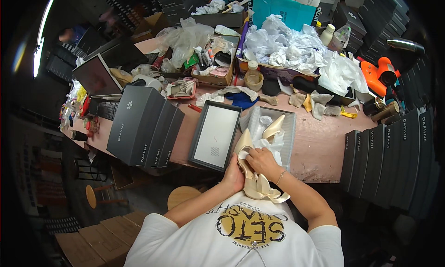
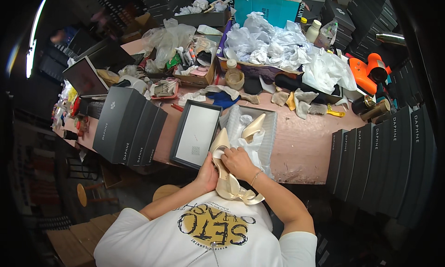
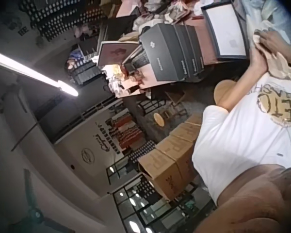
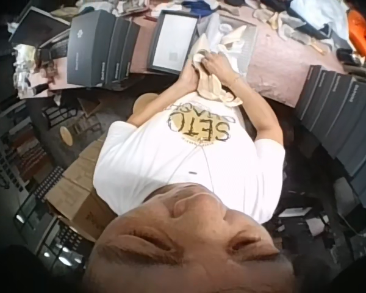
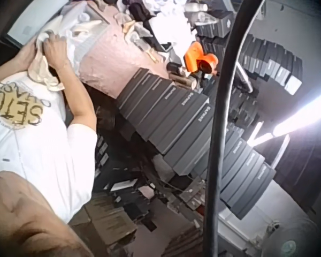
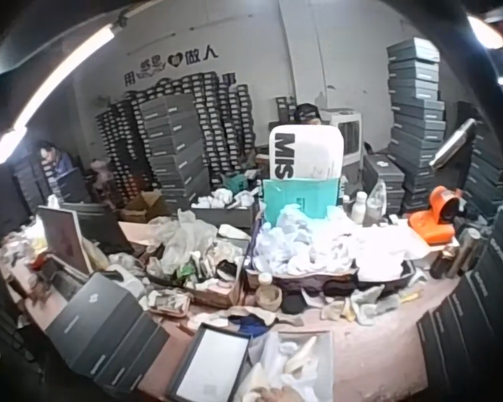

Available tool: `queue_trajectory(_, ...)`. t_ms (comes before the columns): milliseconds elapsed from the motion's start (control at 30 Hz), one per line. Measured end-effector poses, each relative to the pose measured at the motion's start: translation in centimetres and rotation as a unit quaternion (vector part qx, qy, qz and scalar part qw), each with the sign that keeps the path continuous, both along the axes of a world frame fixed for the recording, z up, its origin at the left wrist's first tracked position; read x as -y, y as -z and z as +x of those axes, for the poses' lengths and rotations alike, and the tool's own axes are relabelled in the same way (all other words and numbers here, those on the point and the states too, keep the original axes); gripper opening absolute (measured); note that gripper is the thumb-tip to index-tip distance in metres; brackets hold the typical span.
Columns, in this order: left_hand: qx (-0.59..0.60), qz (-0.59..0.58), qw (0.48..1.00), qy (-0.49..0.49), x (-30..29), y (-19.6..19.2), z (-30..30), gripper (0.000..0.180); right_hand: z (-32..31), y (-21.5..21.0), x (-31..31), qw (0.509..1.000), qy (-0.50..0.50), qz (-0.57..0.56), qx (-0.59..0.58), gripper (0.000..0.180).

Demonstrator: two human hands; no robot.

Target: Inspecting and packaging high-heeled shoes into individual shoe boxes with protective tissue paper.

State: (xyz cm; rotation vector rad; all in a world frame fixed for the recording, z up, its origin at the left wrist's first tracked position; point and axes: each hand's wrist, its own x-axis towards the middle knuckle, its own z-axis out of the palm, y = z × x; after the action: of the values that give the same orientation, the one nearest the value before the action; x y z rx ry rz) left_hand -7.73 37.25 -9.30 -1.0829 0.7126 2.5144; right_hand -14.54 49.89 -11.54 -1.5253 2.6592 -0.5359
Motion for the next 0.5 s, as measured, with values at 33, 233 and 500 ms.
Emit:
queue_trajectory(33, -0.001, -0.019, 1.000, -0.005, 0.0, 0.4, 0.0, 0.062, 0.0, -0.6, -0.3, 0.999, -0.001, -0.028, 0.021, 0.008)
queue_trajectory(233, 0.051, -0.015, 0.999, 0.005, 1.4, 1.1, 0.2, 0.068, -0.4, -3.8, -3.7, 0.987, 0.065, -0.101, 0.102, 0.013)
queue_trajectory(500, -0.013, -0.001, 1.000, 0.007, 0.3, 0.1, 0.5, 0.064, -1.0, -0.7, 1.2, 0.993, 0.071, -0.098, -0.002, 0.020)
